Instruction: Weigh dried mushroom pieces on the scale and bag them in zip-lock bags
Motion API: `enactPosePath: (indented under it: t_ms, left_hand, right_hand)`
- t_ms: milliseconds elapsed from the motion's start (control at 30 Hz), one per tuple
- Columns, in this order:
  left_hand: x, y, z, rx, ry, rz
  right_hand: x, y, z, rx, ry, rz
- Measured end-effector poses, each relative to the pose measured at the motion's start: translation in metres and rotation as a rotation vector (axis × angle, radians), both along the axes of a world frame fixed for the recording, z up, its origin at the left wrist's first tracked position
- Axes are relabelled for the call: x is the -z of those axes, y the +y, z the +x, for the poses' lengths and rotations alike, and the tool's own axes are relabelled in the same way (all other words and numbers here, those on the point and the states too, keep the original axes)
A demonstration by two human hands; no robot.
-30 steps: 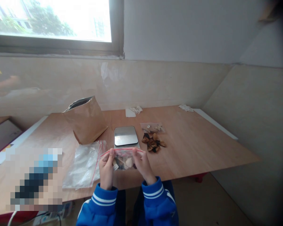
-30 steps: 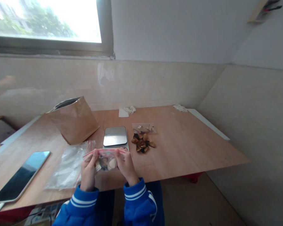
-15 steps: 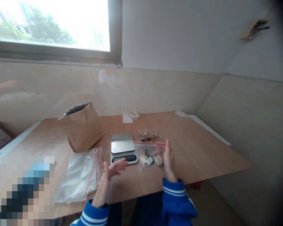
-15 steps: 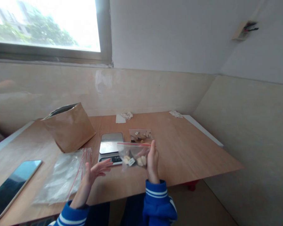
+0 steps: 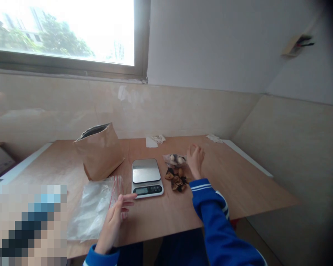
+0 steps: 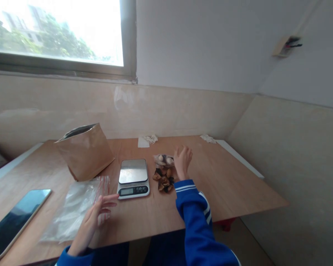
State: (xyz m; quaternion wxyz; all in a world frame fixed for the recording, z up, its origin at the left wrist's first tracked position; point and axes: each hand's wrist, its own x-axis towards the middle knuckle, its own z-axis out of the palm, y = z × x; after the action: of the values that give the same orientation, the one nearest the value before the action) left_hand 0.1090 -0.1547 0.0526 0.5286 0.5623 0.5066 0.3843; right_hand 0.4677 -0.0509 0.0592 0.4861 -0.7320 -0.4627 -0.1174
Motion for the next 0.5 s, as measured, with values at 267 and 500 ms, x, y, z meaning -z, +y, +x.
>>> enactPosePath:
  t_ms: [267,500]
  left_hand:
    - [-0.003,0.005,-0.023,-0.087,0.029,0.079]
    - [-0.003,0.010,-0.043,-0.330,0.038,0.169]
  right_hand:
    - [0.038,0.012,-0.014,-0.306,-0.275,-0.382]
    - [0.038,-0.027,-0.035,-0.234,-0.288,-0.150]
